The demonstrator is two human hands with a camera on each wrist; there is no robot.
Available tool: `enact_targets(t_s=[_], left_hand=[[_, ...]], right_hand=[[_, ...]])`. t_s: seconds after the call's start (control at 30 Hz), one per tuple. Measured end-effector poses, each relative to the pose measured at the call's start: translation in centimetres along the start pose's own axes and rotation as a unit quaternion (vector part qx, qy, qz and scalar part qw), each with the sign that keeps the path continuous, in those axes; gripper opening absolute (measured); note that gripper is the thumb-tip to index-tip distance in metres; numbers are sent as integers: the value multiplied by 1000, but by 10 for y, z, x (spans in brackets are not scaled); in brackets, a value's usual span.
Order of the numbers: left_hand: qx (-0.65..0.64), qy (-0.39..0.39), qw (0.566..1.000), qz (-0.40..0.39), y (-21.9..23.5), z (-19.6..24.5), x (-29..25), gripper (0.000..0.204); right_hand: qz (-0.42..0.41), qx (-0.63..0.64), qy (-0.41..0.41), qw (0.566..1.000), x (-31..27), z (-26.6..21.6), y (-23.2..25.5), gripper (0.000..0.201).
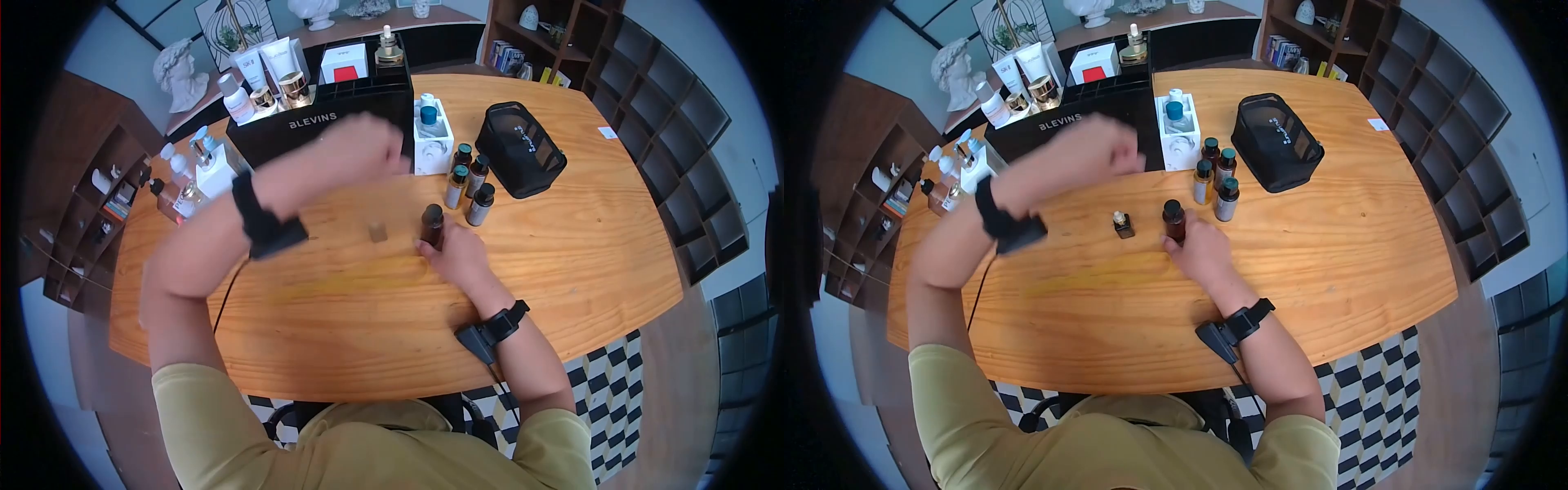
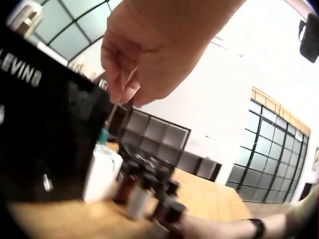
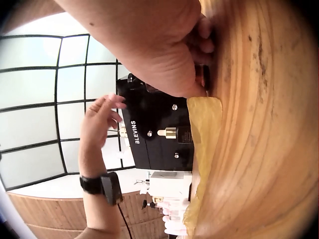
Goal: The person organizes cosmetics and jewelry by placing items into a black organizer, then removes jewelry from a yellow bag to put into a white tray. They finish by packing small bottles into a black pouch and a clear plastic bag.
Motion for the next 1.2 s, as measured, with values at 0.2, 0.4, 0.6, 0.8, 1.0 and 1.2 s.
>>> enact_targets(t_s=[0.2,0.4,0.6,0.8,1.0,1.2], left_hand=[[-190,33,980,-42,-89,-1,-69,19],[-122,15,985,119,13,-23,-34,10],[38,88,933,348,116,-100,30,21],[107,89,944,298,102,-128,94,19],[147,93,972,157,92,-153,127,16],[168,69,973,140,94,-158,132,19]], right_hand=[[1,-2,0,1000,1,1,-2,38],[-11,-6,-9,1000,0,0,0,37],[-13,-10,-1,1000,-1,0,0,35],[-13,-14,3,1000,-1,0,2,34],[1,-5,16,1000,0,1,0,33],[-8,-6,7,1000,0,-1,1,33]])
Point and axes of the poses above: each hand's wrist, its own x-axis towards the middle knuckle, its own y-axis out of the back of the hand, z = x × y, the point moved 9 cm from there along x, towards the middle knuckle, and after that the axes turned 4 degrees about z, right-handed, at the moved point
